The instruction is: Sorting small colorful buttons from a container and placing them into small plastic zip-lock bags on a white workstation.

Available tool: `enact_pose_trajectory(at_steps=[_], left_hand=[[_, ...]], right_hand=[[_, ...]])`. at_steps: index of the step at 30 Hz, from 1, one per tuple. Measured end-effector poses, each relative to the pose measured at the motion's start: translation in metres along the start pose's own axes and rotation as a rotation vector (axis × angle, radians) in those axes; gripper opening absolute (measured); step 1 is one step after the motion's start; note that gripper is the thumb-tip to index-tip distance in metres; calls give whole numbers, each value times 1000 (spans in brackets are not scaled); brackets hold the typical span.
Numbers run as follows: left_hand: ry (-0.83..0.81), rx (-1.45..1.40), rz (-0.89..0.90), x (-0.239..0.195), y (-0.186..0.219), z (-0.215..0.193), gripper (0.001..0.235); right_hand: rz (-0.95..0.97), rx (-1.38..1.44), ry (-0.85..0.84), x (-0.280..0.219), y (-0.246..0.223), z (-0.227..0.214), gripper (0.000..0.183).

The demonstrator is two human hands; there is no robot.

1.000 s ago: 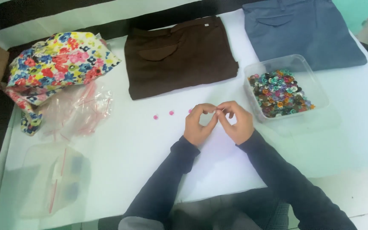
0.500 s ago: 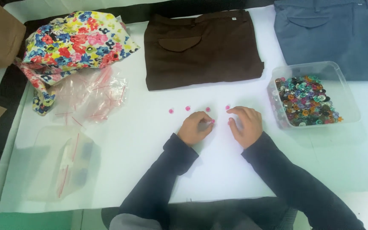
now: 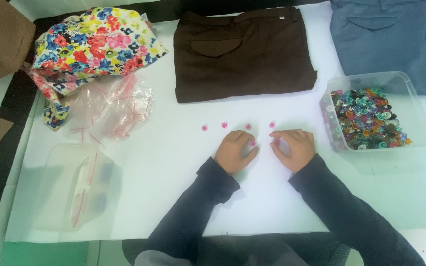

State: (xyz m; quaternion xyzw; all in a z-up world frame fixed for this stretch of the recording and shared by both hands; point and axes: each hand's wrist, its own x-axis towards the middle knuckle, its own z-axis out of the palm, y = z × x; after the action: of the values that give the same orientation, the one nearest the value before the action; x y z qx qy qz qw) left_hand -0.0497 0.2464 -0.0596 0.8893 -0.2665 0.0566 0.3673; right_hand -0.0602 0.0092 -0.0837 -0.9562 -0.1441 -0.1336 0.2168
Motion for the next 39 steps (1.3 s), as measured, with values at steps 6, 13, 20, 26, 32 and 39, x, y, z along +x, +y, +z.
enact_pose_trajectory(at_steps=[6,13,20,26,32,39], left_hand=[[-5,151,40,-4,-12,13,12],[1,158,-36,-7,-12,19,15],[32,146,-49,-9,-10,22,26],[142,116,52,-8,10,10,37],[310,-14,185,15,61,9,27],[142,-119,304,80,178,43,22]], right_hand=[[-37,6,42,0,-1,2,26],[-33,66,44,-1,-1,5,27],[-72,114,151,-2,-9,0,28],[-77,232,238,-4,-23,-24,25],[-196,197,466,-15,-25,-80,18],[-171,56,467,-14,52,-157,18]])
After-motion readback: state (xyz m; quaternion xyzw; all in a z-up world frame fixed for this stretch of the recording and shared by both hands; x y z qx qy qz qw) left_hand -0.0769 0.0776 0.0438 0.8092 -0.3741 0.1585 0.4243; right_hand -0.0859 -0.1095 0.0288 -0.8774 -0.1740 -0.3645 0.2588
